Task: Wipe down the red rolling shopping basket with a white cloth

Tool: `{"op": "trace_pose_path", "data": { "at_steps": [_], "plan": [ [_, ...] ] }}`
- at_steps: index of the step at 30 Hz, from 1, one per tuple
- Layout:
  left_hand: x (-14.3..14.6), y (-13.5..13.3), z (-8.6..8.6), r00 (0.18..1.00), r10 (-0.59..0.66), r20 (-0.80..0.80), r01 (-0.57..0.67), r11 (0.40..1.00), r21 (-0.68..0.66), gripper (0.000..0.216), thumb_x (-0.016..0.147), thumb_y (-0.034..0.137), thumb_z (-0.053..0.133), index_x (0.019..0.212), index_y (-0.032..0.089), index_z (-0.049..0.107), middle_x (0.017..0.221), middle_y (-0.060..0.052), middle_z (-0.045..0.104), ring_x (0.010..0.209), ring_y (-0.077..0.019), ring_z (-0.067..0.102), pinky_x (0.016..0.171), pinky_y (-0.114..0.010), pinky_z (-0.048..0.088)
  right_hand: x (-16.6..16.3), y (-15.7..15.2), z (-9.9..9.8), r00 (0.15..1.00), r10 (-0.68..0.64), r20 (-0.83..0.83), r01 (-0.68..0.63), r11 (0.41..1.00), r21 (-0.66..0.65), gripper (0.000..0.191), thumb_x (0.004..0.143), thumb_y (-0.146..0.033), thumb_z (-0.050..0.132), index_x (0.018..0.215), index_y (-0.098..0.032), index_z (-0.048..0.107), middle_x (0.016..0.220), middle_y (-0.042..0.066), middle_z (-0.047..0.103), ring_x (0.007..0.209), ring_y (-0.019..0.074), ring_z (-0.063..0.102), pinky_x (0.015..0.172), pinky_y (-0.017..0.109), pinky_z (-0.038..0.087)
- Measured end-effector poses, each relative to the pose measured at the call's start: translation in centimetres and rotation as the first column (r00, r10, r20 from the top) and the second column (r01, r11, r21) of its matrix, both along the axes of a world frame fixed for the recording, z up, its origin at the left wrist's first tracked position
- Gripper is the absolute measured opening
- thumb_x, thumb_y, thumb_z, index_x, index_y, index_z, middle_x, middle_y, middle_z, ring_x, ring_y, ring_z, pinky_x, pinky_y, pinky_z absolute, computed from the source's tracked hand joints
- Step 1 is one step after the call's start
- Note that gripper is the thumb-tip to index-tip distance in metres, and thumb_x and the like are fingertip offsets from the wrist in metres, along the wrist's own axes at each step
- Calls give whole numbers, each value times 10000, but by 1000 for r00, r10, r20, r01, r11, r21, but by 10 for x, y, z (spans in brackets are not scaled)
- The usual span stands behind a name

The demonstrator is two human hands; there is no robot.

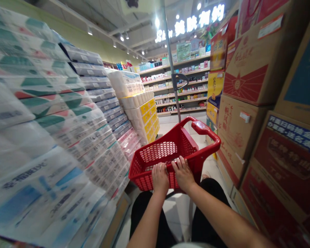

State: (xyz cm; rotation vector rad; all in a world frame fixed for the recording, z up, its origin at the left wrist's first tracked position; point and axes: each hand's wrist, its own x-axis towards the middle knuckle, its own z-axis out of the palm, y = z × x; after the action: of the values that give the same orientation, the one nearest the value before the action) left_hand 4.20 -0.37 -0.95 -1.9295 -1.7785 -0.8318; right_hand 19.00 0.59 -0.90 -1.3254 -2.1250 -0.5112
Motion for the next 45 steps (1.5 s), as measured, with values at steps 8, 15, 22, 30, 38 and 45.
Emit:
{"op": "trace_pose_path", "data": {
  "at_steps": [8, 15, 22, 30, 38, 45],
  "plan": [
    [12, -5, 8, 991, -127, -46, 125, 991, -52, 376, 919, 173, 388, 1272, 219, 510, 1298, -83, 570, 1227, -216, 481, 1077, -439, 311, 6, 0, 1, 999, 33, 29, -33, 999, -5, 457, 876, -186, 502, 1332, -159, 492, 1331, 135, 488, 1338, 317, 288, 1118, 487, 221],
    [-38, -17, -5, 987, 153, 44, -154, 988, 21, 326, 931, 214, 380, 1203, 201, 560, 1253, -103, 595, 1189, -243, 505, 1054, -464, 321, 2, -2, 1, 999, 8, 32, -7, 1000, -11, 477, 847, -153, 523, 1323, -141, 497, 1319, 153, 491, 1344, 325, 267, 1123, 497, 194],
    [16, 0, 2, 992, -123, 7, 123, 992, -12, 387, 908, 156, 370, 1271, 166, 505, 1286, -107, 570, 1231, -219, 483, 1066, -427, 352, 4, 1, -1, 999, 16, 36, -15, 1000, -20, 468, 871, -199, 504, 1335, -139, 484, 1336, 141, 487, 1345, 307, 269, 1139, 482, 165],
    [-3, -4, 6, 999, -53, 0, 53, 998, -46, 373, 915, 210, 398, 1266, 187, 524, 1244, -97, 602, 1166, -226, 529, 1076, -449, 323, 8, 0, 0, 999, 35, 15, -35, 999, 11, 480, 873, -189, 498, 1351, -151, 475, 1339, 123, 493, 1356, 292, 263, 1144, 464, 170],
    [-24, -5, -2, 985, 166, 53, -168, 985, 33, 336, 931, 190, 356, 1167, 143, 589, 1187, -122, 618, 1129, -252, 538, 1052, -467, 346, 1, 2, -3, 1000, 9, 20, -10, 999, 34, 493, 841, -172, 532, 1332, -136, 495, 1324, 137, 503, 1347, 303, 273, 1141, 472, 167],
    [22, -1, 8, 998, -32, 52, 34, 999, -31, 370, 912, 150, 364, 1227, 177, 554, 1238, -114, 598, 1182, -231, 519, 1064, -447, 353, 3, 3, -5, 1000, 7, 6, -8, 999, 48, 451, 865, -203, 515, 1313, -152, 517, 1324, 126, 506, 1338, 302, 280, 1138, 474, 170]
  ]
}}
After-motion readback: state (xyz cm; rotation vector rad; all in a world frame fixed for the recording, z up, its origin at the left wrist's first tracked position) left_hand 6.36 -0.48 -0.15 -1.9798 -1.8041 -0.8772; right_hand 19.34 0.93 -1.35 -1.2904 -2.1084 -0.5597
